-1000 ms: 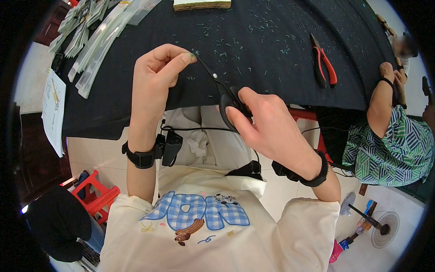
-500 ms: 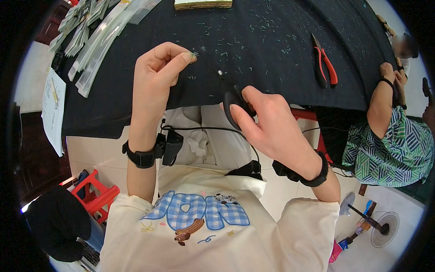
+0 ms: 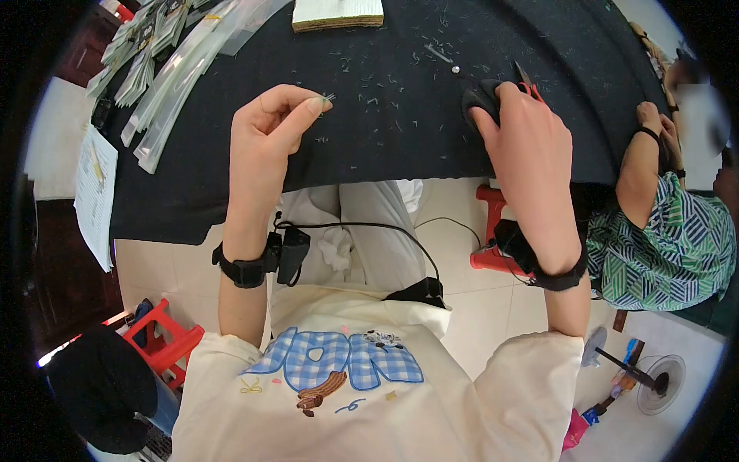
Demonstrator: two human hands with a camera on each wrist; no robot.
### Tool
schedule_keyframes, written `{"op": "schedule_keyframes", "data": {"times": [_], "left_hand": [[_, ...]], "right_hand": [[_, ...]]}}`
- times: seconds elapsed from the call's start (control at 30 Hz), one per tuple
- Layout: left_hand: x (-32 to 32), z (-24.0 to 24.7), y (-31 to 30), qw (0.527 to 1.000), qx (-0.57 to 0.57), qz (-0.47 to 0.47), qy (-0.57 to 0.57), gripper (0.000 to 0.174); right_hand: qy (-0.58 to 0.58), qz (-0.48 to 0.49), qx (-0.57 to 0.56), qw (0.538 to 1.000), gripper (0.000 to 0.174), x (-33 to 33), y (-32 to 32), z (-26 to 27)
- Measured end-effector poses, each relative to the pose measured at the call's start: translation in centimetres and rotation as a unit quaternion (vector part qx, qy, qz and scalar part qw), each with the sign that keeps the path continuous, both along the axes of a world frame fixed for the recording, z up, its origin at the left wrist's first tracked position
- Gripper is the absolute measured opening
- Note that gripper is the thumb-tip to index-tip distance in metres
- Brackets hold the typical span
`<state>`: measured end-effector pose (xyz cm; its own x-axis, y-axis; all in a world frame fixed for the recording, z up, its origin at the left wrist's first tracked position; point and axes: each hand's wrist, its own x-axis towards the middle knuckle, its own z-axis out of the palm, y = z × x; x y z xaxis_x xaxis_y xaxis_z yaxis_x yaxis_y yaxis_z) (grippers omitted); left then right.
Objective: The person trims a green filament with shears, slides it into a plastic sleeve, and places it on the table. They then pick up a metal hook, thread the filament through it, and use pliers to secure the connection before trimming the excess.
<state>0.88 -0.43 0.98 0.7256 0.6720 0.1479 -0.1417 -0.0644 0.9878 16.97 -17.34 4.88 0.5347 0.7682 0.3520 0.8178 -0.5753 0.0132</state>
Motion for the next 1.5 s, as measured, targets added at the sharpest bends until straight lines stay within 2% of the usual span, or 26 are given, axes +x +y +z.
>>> {"op": "schedule_keyframes", "data": {"times": [0.07, 0.13, 0.3, 0.4, 0.43, 0.53, 0.67, 0.7, 0.83, 1.03, 1.13, 1.2, 1.23, 1.3, 1.37, 1.5], "left_hand": [[0.0, 0.0, -0.1, 1.000, -0.003, -0.004, -0.010, 0.008], [0.3, -0.7, -0.3, 0.997, 0.040, -0.003, -0.063, 0.004], [-0.2, 0.3, -1.0, 0.987, 0.140, 0.009, -0.074, 0.003], [-1.3, 2.5, -1.5, 0.960, 0.267, 0.040, -0.079, 0.011], [-1.4, 3.2, -1.7, 0.958, 0.271, 0.040, -0.082, 0.011], [-1.8, 5.1, -2.3, 0.918, 0.375, 0.048, -0.122, 0.017], [-1.8, 6.4, -2.8, 0.885, 0.444, 0.053, -0.132, 0.019], [-1.7, 6.6, -2.9, 0.883, 0.447, 0.049, -0.136, 0.019], [-1.3, 7.3, -3.1, 0.860, 0.491, 0.053, -0.128, 0.020], [-0.9, 7.4, -3.1, 0.849, 0.514, 0.041, -0.119, 0.021], [-0.6, 7.2, -2.9, 0.849, 0.511, 0.043, -0.126, 0.021], [-0.4, 6.9, -2.9, 0.851, 0.507, 0.044, -0.134, 0.021], [-0.4, 6.7, -2.9, 0.857, 0.497, 0.042, -0.129, 0.020], [-0.4, 6.5, -2.7, 0.865, 0.484, 0.044, -0.123, 0.020], [-0.2, 6.3, -2.6, 0.880, 0.456, 0.032, -0.128, 0.019], [-0.2, 6.0, -2.6, 0.887, 0.441, 0.027, -0.134, 0.017]], "right_hand": [[-0.022, 0.005, -0.008, 1.000, 0.022, 0.9, 0.2, -0.1], [0.022, 0.024, -0.018, 0.999, 0.022, 1.9, 0.4, -0.3], [0.043, 0.059, 0.001, 0.997, 0.021, 3.1, 0.7, -0.5], [0.048, 0.056, 0.000, 0.997, 0.020, 3.1, 1.1, -0.5], [0.045, 0.056, 0.004, 0.997, 0.020, 3.2, 1.2, -0.5], [0.078, 0.059, 0.006, 0.995, 0.021, 3.5, 1.2, -0.3], [0.107, 0.043, -0.055, 0.992, 0.022, 4.2, 1.5, 0.7], [0.122, 0.041, -0.091, 0.987, 0.022, 4.5, 1.5, 1.1], [0.151, 0.059, -0.092, 0.982, 0.024, 5.5, 1.7, 0.9], [0.119, 0.115, 0.021, 0.986, 0.015, 4.3, 1.1, 0.3], [0.160, 0.123, 0.065, 0.977, 0.013, 3.6, 1.3, 0.0], [0.111, 0.159, 0.104, 0.975, 0.012, 4.0, 1.6, -1.6], [0.110, 0.160, 0.104, 0.975, 0.012, 3.0, 1.9, -0.6], [0.296, 0.134, 0.237, 0.916, 0.019, -0.3, 2.1, 1.9], [0.438, 0.164, 0.316, 0.826, 0.026, -2.6, 2.0, 2.5], [0.451, 0.223, 0.319, 0.803, 0.027, -4.6, 2.6, 2.7]]}}
